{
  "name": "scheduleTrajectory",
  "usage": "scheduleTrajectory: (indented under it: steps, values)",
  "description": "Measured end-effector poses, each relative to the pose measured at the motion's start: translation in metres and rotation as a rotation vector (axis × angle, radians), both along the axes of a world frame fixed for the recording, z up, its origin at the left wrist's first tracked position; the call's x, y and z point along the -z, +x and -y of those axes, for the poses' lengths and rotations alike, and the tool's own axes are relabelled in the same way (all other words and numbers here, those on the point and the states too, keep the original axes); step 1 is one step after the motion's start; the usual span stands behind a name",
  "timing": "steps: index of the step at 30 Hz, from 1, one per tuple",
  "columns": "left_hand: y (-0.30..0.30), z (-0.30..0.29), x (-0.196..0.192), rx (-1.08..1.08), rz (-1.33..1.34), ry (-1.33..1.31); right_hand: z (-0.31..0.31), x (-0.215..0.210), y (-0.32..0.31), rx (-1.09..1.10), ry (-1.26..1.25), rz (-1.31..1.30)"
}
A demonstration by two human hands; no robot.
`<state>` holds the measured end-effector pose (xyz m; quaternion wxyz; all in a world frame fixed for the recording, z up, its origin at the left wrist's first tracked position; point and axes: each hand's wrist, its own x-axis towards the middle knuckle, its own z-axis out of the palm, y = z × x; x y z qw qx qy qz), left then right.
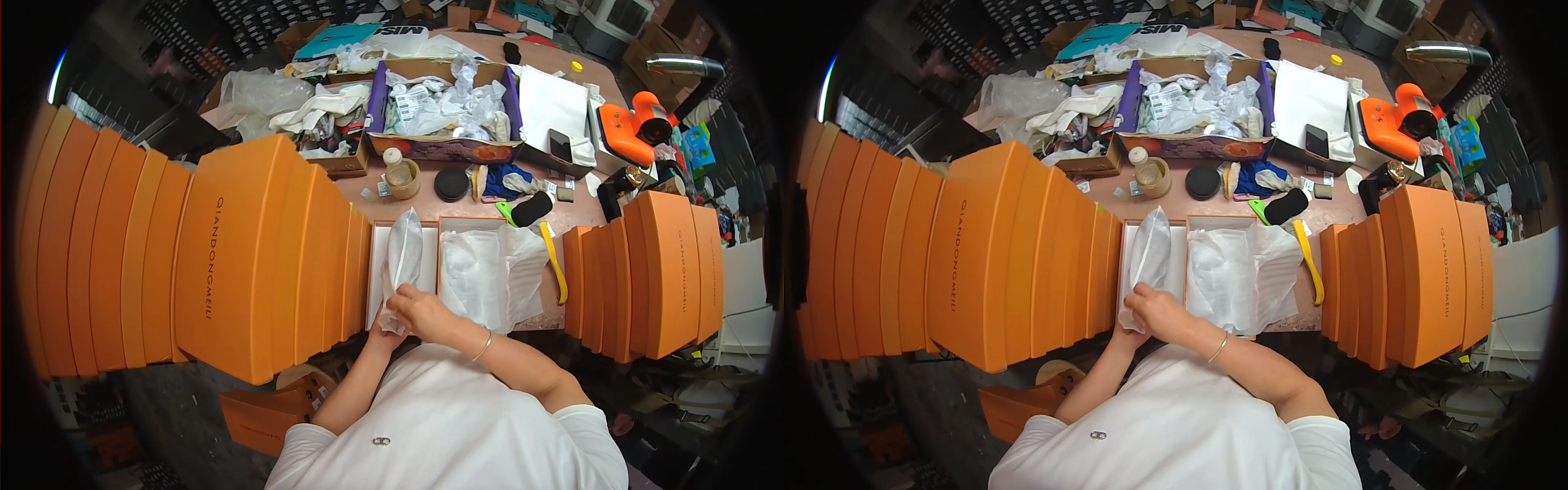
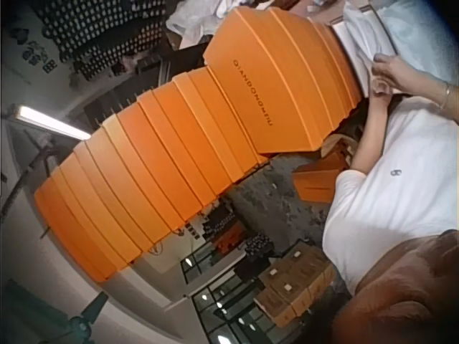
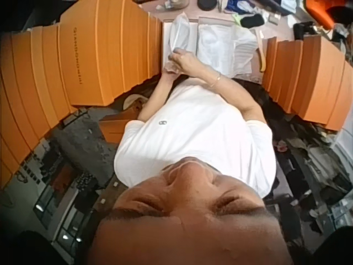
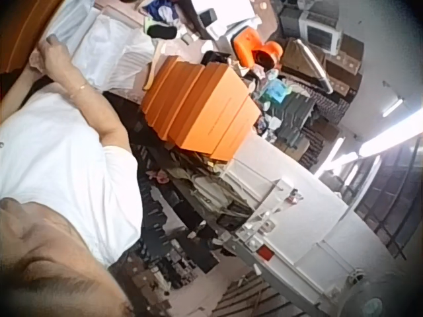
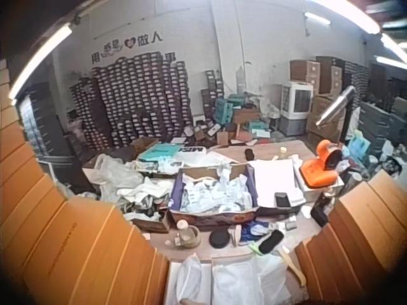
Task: Inspecting, brushing, and packing women's high-heeled shoes into boxes for shipping.
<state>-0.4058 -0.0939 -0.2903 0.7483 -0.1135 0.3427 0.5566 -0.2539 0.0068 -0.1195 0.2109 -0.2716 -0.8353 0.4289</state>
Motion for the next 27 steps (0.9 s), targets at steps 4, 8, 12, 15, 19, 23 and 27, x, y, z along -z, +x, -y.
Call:
scheduleTrajectory:
  steps: [4,8,12,15,19,23,27]
  values:
    - [0.008,-0.011,-0.055,0.021,-0.027,-0.065,0.003,-0.002,0.074,-0.32,-0.406,-0.058]
    - [0.002,-0.054,-0.113,0.212,-0.496,0.218,0.003,0.006,0.173,0.174,-1.371,-0.584]
    - [0.028,-0.116,-0.137,0.469,-0.772,0.384,0.023,0.012,0.188,0.272,-1.014,-0.414]
    - [0.073,-0.148,-0.106,0.262,-0.674,0.264,0.032,0.013,0.158,0.423,-0.732,-0.124]
    - [0.137,-0.145,-0.061,0.207,-0.774,0.206,0.01,0.093,0.137,0.751,-0.73,-0.169]
    - [0.162,-0.103,-0.046,0.493,-1.076,0.266,0.014,0.14,0.125,0.866,-0.485,0.07]
    - [0.173,-0.103,-0.077,0.518,-0.608,0.08,0.026,0.122,0.128,0.696,-0.199,0.153]
